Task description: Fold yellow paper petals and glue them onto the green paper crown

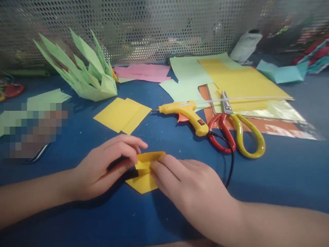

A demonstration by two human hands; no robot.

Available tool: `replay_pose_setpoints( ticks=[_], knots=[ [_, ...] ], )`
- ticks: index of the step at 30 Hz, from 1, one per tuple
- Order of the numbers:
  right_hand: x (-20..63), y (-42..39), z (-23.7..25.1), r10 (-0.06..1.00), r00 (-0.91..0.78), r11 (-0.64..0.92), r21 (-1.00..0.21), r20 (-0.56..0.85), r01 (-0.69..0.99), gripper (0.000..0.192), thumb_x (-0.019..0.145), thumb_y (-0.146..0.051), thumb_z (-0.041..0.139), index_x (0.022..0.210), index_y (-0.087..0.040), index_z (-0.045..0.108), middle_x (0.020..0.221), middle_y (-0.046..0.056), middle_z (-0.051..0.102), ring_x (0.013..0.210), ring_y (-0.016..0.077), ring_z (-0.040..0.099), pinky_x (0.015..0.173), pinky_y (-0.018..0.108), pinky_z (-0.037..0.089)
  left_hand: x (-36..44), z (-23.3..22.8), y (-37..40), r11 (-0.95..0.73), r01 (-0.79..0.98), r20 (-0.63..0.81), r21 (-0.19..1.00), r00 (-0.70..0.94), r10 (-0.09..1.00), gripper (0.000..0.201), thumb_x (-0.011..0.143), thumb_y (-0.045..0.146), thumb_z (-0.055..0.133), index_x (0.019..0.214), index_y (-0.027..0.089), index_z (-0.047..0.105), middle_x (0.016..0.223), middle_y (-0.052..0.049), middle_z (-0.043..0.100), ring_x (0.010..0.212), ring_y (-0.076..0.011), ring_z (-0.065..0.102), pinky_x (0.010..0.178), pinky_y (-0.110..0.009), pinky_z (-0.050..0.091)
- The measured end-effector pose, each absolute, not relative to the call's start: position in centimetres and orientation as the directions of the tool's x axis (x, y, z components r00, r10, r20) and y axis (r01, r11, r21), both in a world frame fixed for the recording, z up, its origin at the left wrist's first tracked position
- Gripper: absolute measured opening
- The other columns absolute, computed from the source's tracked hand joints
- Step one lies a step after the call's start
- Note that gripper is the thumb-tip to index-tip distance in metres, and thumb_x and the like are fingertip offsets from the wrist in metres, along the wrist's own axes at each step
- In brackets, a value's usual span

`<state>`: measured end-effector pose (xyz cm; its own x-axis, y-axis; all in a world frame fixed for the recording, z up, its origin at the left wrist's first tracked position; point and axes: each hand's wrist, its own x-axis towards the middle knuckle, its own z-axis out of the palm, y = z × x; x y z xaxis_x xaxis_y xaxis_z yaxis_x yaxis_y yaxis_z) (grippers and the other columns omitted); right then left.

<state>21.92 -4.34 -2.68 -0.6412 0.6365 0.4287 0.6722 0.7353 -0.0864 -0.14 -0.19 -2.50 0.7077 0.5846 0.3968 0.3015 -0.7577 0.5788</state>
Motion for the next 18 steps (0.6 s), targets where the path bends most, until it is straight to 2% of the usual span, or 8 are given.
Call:
replay_pose_setpoints(
  ticks=[5, 8, 12, 18],
  knots=[
    [21.82, -4.4, -2.51, 0.625, -0.665, 0.755, -0.103, 0.409, 0.647, 0.035, 0.096, -0.011, 0.032, 0.082, -0.015, 0.065, 0.079, 0.005, 0.067, 0.065, 0.0123, 0.063, 0.051, 0.023, 0.044, -0.12, -2.2, -0.22, -0.732, 0.325, 0.345, 0.598, 0.72, 0.602, 0.013, 0.089, 0.006, 0.041, 0.093, 0.016, 0.05, 0.111, -0.009, 0.055, 0.115, -0.0131, 0.049, 0.098, -0.026, 0.043],
    [21.73, -4.33, -2.34, 0.607, -0.68, 0.769, -0.087, 0.411, 0.634, 0.035, 0.094, -0.009, 0.034, 0.081, -0.014, 0.066, 0.077, 0.006, 0.067, 0.065, 0.0141, 0.064, 0.05, 0.024, 0.046, -0.1, -2.17, -0.21, -0.718, 0.372, 0.295, 0.588, 0.728, 0.619, 0.012, 0.088, 0.017, 0.05, 0.1, 0.015, 0.053, 0.117, -0.011, 0.053, 0.115, -0.0166, 0.049, 0.099, -0.03, 0.043],
    [21.65, -4.22, -1.95, 0.559, -0.73, 0.805, -0.046, 0.393, 0.592, 0.041, 0.091, -0.003, 0.029, 0.077, -0.012, 0.066, 0.073, 0.007, 0.066, 0.059, 0.0145, 0.062, 0.046, 0.025, 0.045, 0.01, -2.31, -0.18, -0.782, 0.403, 0.29, 0.475, 0.767, 0.572, 0.015, 0.087, 0.02, 0.055, 0.1, 0.017, 0.062, 0.124, -0.01, 0.052, 0.111, -0.0187, 0.051, 0.098, -0.033, 0.043],
    [21.81, -4.17, -1.8, 0.543, -0.762, 0.822, -0.036, 0.352, 0.569, 0.04, 0.09, -0.002, 0.028, 0.08, -0.012, 0.065, 0.071, 0.007, 0.064, 0.056, 0.0129, 0.06, 0.049, 0.025, 0.047, 0.28, -2.06, -0.39, -0.867, 0.436, 0.363, 0.242, 0.788, 0.498, 0.018, 0.091, 0.018, 0.05, 0.091, 0.015, 0.067, 0.107, -0.009, 0.064, 0.099, -0.0209, 0.055, 0.086, -0.035, 0.048]
  ],
)
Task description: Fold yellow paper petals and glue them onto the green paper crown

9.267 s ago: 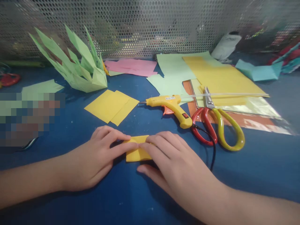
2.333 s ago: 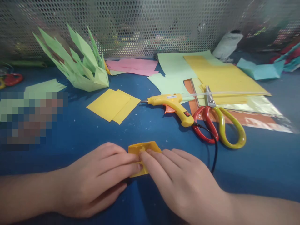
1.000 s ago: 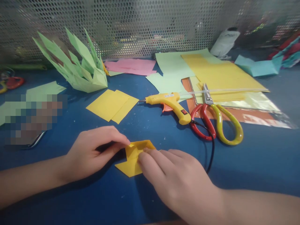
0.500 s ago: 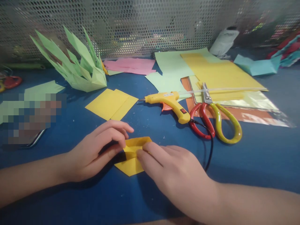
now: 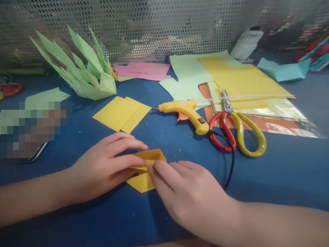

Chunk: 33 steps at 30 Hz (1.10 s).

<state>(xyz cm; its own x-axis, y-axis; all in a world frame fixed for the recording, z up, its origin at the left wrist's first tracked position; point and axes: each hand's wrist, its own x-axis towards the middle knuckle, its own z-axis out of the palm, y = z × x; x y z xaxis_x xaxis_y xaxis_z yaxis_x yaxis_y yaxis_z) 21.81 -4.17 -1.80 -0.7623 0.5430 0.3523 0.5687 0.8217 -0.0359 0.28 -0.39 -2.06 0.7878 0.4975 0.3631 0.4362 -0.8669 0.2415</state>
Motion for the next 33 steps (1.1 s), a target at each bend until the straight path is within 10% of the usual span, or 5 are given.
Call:
replay_pose_setpoints(
  ticks=[10, 33],
  knots=[
    [22.0, -4.2, -1.9, 0.521, -0.766, 0.829, -0.01, 0.376, 0.559, 0.04, 0.089, -0.001, 0.028, 0.084, -0.009, 0.067, 0.069, 0.008, 0.065, 0.051, 0.0131, 0.057, 0.047, 0.026, 0.047, 0.6, -1.1, -1.2, -0.863, 0.456, 0.424, -0.217, 0.84, 0.338, 0.024, 0.091, 0.009, 0.044, 0.083, 0.01, 0.067, 0.106, -0.008, 0.068, 0.096, -0.0245, 0.058, 0.076, -0.035, 0.048],
    [21.9, -4.2, -2.0, 0.483, -0.785, 0.859, -0.038, 0.389, 0.51, 0.041, 0.093, -0.005, 0.025, 0.081, -0.012, 0.063, 0.068, 0.005, 0.061, 0.05, 0.0123, 0.048, 0.046, 0.026, 0.04, 0.7, 0.3, -3.0, -0.918, 0.306, 0.229, -0.252, 0.941, 0.251, 0.037, 0.09, 0.007, 0.033, 0.097, 0.013, 0.068, 0.116, -0.008, 0.063, 0.102, -0.0213, 0.052, 0.087, -0.039, 0.044]
  ],
)
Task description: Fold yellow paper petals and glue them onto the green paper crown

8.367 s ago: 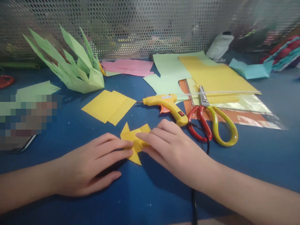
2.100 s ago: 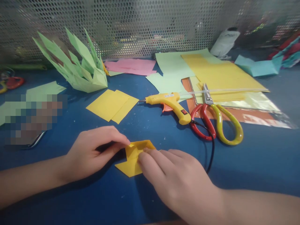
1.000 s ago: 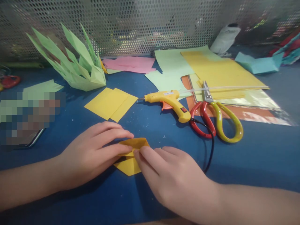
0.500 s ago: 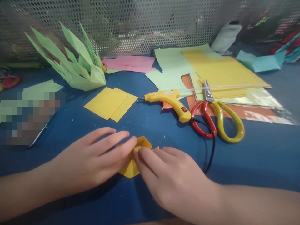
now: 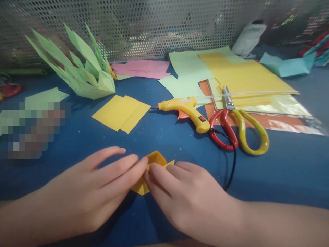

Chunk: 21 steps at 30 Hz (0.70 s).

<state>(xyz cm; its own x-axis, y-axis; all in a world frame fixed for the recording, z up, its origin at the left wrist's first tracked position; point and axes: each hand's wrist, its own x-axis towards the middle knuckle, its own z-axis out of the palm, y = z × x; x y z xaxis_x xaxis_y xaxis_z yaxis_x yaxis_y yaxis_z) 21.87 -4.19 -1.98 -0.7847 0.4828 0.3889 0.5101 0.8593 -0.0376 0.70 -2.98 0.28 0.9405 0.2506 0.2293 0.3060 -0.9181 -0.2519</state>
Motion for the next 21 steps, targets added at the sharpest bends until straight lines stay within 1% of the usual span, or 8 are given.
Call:
replay_pose_setpoints(
  ticks=[3, 6, 9, 11, 13, 17, 19, 21],
  knots=[
    [21.8, -4.2, -2.2, 0.522, -0.763, 0.842, -0.088, 0.382, 0.532, 0.044, 0.093, -0.005, 0.023, 0.078, -0.013, 0.063, 0.068, 0.005, 0.06, 0.054, 0.013, 0.052, 0.049, 0.027, 0.041, 0.8, 0.1, -3.8, -0.898, 0.35, 0.245, -0.268, 0.926, 0.288, 0.036, 0.089, 0.007, 0.034, 0.095, 0.013, 0.069, 0.109, -0.007, 0.063, 0.094, -0.0204, 0.052, 0.082, -0.036, 0.043],
    [21.9, -4.2, -2.4, 0.515, -0.771, 0.848, -0.091, 0.373, 0.522, 0.043, 0.093, -0.005, 0.024, 0.076, -0.013, 0.062, 0.071, 0.006, 0.062, 0.056, 0.0133, 0.055, 0.05, 0.027, 0.042, 0.9, -0.3, -4.2, -0.872, 0.402, 0.28, -0.281, 0.903, 0.326, 0.037, 0.09, 0.007, 0.033, 0.091, 0.014, 0.069, 0.102, -0.006, 0.063, 0.087, -0.0195, 0.051, 0.076, -0.035, 0.042],
    [22.1, -4.2, -2.6, 0.52, -0.763, 0.845, -0.097, 0.384, 0.526, 0.039, 0.095, -0.007, 0.025, 0.085, -0.012, 0.062, 0.076, 0.007, 0.064, 0.057, 0.0125, 0.056, 0.051, 0.027, 0.042, 1.0, -0.5, -4.0, -0.859, 0.433, 0.34, -0.272, 0.879, 0.336, 0.035, 0.09, 0.006, 0.034, 0.088, 0.012, 0.069, 0.093, -0.007, 0.064, 0.082, -0.0197, 0.052, 0.072, -0.035, 0.041],
    [22.2, -4.2, -2.8, 0.544, -0.736, 0.83, -0.13, 0.402, 0.543, 0.036, 0.096, -0.01, 0.025, 0.094, -0.012, 0.061, 0.079, 0.007, 0.065, 0.059, 0.0128, 0.058, 0.052, 0.027, 0.043, 0.9, -0.7, -3.7, -0.863, 0.434, 0.354, -0.258, 0.874, 0.334, 0.034, 0.09, 0.005, 0.034, 0.088, 0.011, 0.068, 0.09, -0.007, 0.065, 0.082, -0.0202, 0.053, 0.071, -0.035, 0.041],
    [22.3, -4.2, -2.9, 0.545, -0.734, 0.832, -0.149, 0.406, 0.535, 0.034, 0.096, -0.011, 0.026, 0.096, -0.012, 0.06, 0.08, 0.006, 0.065, 0.063, 0.0133, 0.059, 0.054, 0.028, 0.044, 0.8, -0.7, -3.5, -0.867, 0.432, 0.351, -0.247, 0.874, 0.336, 0.033, 0.09, 0.005, 0.035, 0.087, 0.011, 0.067, 0.09, -0.007, 0.066, 0.081, -0.0204, 0.053, 0.07, -0.035, 0.041],
    [22.3, -4.2, -2.8, 0.51, -0.771, 0.854, -0.112, 0.382, 0.509, 0.033, 0.095, -0.009, 0.03, 0.091, -0.011, 0.063, 0.077, 0.005, 0.065, 0.065, 0.0136, 0.06, 0.056, 0.028, 0.045, 0.6, -0.6, -3.2, -0.86, 0.451, 0.355, -0.24, 0.865, 0.355, 0.029, 0.088, 0.005, 0.041, 0.077, 0.012, 0.067, 0.081, -0.006, 0.067, 0.07, -0.0194, 0.052, 0.062, -0.034, 0.038],
    [22.2, -4.2, -2.7, 0.511, -0.775, 0.852, -0.102, 0.372, 0.513, 0.029, 0.096, -0.015, 0.037, 0.087, -0.013, 0.064, 0.073, 0.003, 0.062, 0.061, 0.0131, 0.058, 0.055, 0.029, 0.044, 0.6, -0.6, -3.1, -0.86, 0.461, 0.351, -0.217, 0.859, 0.372, 0.028, 0.088, 0.005, 0.042, 0.076, 0.013, 0.067, 0.079, -0.006, 0.066, 0.069, -0.0191, 0.052, 0.061, -0.034, 0.038],
    [22.2, -4.3, -2.5, 0.51, -0.778, 0.853, -0.096, 0.366, 0.513, 0.029, 0.096, -0.02, 0.041, 0.078, -0.016, 0.064, 0.068, 0.001, 0.06, 0.054, 0.0123, 0.054, 0.051, 0.029, 0.042, 0.6, -0.5, -2.9, -0.883, 0.438, 0.345, -0.167, 0.865, 0.364, 0.03, 0.089, 0.007, 0.041, 0.077, 0.014, 0.067, 0.082, -0.005, 0.066, 0.071, -0.0186, 0.052, 0.064, -0.034, 0.04]
  ],
)
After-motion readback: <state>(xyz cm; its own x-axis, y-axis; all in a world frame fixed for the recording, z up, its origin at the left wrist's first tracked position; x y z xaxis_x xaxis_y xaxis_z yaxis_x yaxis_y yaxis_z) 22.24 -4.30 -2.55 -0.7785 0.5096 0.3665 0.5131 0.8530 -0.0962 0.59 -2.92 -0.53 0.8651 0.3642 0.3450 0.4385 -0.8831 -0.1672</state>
